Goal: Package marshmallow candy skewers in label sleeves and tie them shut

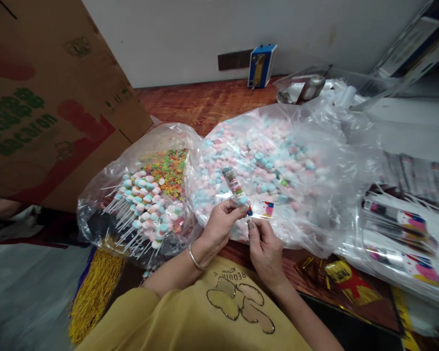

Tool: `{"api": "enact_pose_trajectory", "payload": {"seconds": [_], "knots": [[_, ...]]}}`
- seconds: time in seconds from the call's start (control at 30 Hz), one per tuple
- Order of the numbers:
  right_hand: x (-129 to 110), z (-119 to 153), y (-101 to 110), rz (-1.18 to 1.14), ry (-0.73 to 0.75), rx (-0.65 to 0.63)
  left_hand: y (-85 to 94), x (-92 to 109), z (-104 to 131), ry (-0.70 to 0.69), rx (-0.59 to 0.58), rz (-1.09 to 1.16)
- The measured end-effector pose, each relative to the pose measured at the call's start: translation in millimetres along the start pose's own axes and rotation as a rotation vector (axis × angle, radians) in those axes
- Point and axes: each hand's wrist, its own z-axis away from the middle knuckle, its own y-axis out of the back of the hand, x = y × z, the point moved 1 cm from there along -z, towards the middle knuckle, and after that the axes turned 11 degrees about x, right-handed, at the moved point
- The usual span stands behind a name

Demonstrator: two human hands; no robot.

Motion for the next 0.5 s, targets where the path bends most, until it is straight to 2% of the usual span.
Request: {"api": "enact_pose_trajectory", "payload": {"seconds": [0.13,0.27,0.43,0.5], "knots": [[-1.8,-1.3,0.6,0.005,-0.063,0.009,0.8,-3.3,1.8,-0.038,-0.045,-0.132],[2.4,-3.1,1.7,0.100,-0.110,0.039,1.8,-2.8,4.7,-0.039,-0.041,-0.140],[10.5,-5.0,4.2,0.167,0.095,-0.049,8.7,3.5,3.7,-0.050,-0.057,-0.149],[12.0,-4.3,6.3,0.113,0.074,-0.063,13.0,6.8,2.4,-0.003,-0.110,-0.128]]}}
